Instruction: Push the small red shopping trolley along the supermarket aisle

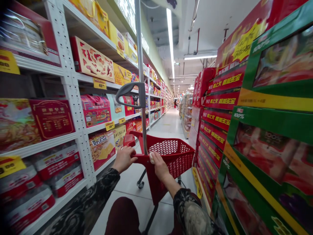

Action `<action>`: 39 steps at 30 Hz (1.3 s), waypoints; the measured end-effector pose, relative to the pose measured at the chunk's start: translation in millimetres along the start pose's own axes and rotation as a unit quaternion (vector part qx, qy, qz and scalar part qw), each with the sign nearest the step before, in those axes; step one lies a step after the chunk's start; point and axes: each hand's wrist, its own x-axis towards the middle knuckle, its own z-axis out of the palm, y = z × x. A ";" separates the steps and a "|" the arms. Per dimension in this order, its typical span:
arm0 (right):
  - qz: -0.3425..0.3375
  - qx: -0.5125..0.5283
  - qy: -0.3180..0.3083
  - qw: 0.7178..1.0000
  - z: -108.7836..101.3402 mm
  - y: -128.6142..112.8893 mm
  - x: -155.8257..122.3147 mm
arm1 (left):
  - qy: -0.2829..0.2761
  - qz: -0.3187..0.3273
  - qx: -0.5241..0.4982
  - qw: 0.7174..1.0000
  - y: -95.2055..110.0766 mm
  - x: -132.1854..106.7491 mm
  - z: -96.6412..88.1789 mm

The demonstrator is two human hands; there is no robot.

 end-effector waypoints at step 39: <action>0.199 -0.062 -0.047 0.977 -80.1 -55.3 97.8 | -0.090 0.063 -0.023 0.994 45.0 20.1 40.1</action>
